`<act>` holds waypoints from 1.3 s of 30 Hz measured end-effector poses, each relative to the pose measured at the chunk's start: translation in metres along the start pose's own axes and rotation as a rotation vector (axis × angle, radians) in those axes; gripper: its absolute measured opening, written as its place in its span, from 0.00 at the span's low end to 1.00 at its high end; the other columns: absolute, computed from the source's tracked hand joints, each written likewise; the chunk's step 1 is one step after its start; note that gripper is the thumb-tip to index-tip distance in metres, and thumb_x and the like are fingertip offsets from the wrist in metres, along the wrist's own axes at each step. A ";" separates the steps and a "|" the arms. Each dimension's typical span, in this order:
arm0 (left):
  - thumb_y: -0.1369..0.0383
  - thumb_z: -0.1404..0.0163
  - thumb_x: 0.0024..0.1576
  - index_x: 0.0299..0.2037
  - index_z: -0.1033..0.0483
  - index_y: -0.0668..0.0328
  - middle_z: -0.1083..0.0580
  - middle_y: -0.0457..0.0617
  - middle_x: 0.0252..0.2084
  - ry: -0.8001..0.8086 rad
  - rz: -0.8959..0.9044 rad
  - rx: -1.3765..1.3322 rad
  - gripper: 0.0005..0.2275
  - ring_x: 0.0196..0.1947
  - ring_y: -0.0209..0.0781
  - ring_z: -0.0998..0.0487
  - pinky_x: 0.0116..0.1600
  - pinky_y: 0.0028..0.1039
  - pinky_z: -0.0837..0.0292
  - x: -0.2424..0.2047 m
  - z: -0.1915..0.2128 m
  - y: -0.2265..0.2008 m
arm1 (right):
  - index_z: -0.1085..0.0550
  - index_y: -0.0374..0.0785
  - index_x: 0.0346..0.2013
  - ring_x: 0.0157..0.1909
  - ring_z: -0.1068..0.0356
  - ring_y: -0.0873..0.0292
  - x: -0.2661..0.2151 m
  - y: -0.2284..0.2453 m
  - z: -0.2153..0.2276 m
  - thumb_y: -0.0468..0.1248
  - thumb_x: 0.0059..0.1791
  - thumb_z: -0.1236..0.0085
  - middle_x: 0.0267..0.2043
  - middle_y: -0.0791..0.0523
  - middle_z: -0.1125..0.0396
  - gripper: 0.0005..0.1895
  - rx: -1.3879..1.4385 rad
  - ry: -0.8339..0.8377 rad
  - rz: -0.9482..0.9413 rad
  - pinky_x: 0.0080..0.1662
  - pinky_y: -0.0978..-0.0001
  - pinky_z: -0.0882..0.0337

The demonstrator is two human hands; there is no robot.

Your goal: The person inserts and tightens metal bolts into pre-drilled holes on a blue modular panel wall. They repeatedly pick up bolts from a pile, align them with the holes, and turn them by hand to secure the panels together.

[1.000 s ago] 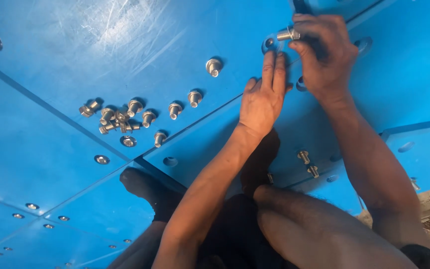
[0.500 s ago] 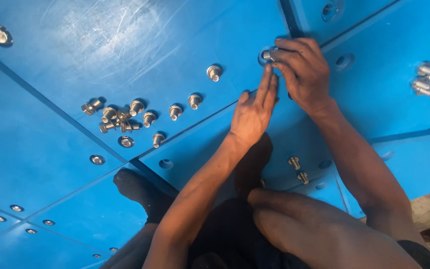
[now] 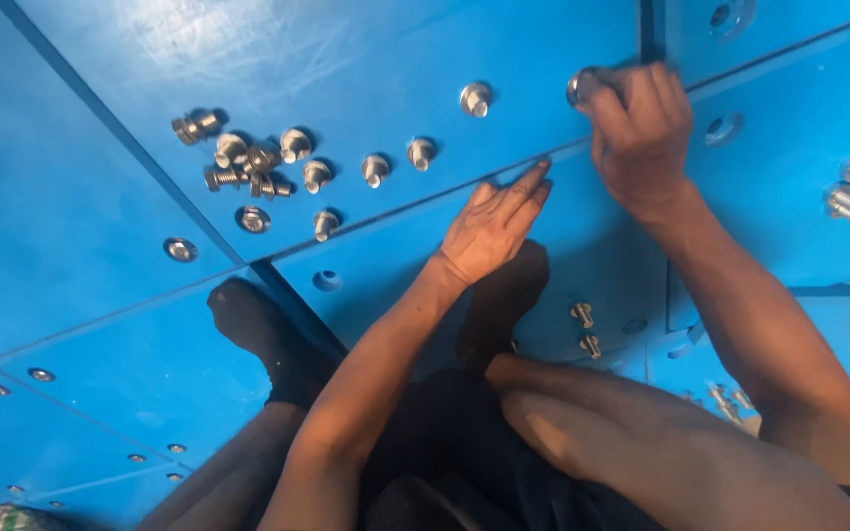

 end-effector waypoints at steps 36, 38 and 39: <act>0.72 0.49 0.54 0.52 0.25 0.61 0.29 0.59 0.61 0.629 -0.135 0.258 0.15 0.58 0.54 0.26 0.60 0.43 0.31 -0.067 0.057 -0.002 | 0.26 0.49 0.49 0.38 0.31 0.63 0.009 -0.004 -0.023 0.55 0.61 0.49 0.40 0.56 0.32 0.15 -0.620 0.357 0.382 0.31 0.75 0.34; 0.73 0.49 0.55 0.53 0.25 0.62 0.27 0.60 0.59 0.642 -0.136 0.206 0.15 0.56 0.54 0.25 0.58 0.42 0.30 -0.068 0.071 -0.005 | 0.27 0.47 0.47 0.38 0.31 0.64 0.001 -0.012 -0.039 0.51 0.61 0.50 0.39 0.56 0.33 0.13 -0.618 0.381 0.387 0.33 0.75 0.34; 0.73 0.49 0.56 0.53 0.26 0.62 0.27 0.58 0.57 0.727 -0.138 0.224 0.14 0.55 0.53 0.25 0.59 0.41 0.30 -0.071 0.075 -0.006 | 0.28 0.47 0.43 0.39 0.31 0.63 0.000 -0.020 -0.043 0.53 0.62 0.53 0.39 0.57 0.33 0.16 -0.628 0.401 0.353 0.32 0.74 0.33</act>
Point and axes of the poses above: each hand's wrist, its own x-axis towards the middle knuckle, its own z-axis out of the back of the hand, y = z × x, the point moved 9 cm from there along x, towards the middle knuckle
